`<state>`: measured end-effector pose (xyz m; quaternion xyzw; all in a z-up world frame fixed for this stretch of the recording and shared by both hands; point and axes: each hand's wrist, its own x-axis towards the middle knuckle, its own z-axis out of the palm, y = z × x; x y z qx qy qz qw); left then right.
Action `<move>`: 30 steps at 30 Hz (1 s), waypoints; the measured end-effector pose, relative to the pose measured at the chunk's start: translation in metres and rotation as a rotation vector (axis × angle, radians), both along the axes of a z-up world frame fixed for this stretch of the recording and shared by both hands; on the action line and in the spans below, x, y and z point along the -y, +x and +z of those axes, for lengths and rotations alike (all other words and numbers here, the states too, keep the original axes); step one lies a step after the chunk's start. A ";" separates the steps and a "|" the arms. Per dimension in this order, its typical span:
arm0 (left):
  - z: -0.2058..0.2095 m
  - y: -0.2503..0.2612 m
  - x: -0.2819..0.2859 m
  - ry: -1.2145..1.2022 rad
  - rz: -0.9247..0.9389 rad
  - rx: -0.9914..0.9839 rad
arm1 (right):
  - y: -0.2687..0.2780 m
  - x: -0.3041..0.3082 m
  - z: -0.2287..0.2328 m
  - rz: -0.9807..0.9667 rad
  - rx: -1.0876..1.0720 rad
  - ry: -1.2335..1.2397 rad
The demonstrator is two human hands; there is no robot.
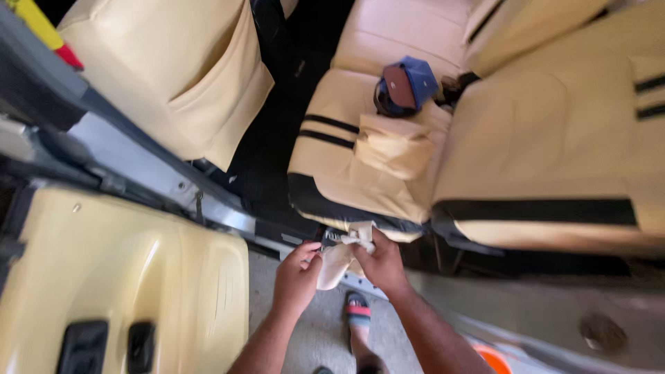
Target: The person wipes the inside of a car door window and door panel with a white cloth. They then wipe the beige leather seat and the door sill area. The person uses a cloth to clean various surfaces inside the car.
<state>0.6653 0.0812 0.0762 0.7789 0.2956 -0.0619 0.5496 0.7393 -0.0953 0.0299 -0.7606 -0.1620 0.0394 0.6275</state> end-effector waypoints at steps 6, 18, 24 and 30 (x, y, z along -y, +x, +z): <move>-0.081 0.106 -0.060 0.626 0.007 0.196 | 0.165 -0.091 -0.040 0.106 0.396 -0.365; -0.151 0.183 -0.076 0.875 -0.116 0.078 | 0.187 -0.092 -0.089 0.351 0.164 -0.912; -0.150 0.180 -0.078 0.857 -0.123 0.075 | 0.195 -0.108 -0.094 0.363 0.390 -0.768; -0.159 0.180 -0.079 0.891 -0.124 0.081 | 0.189 -0.127 -0.089 0.256 0.297 -0.770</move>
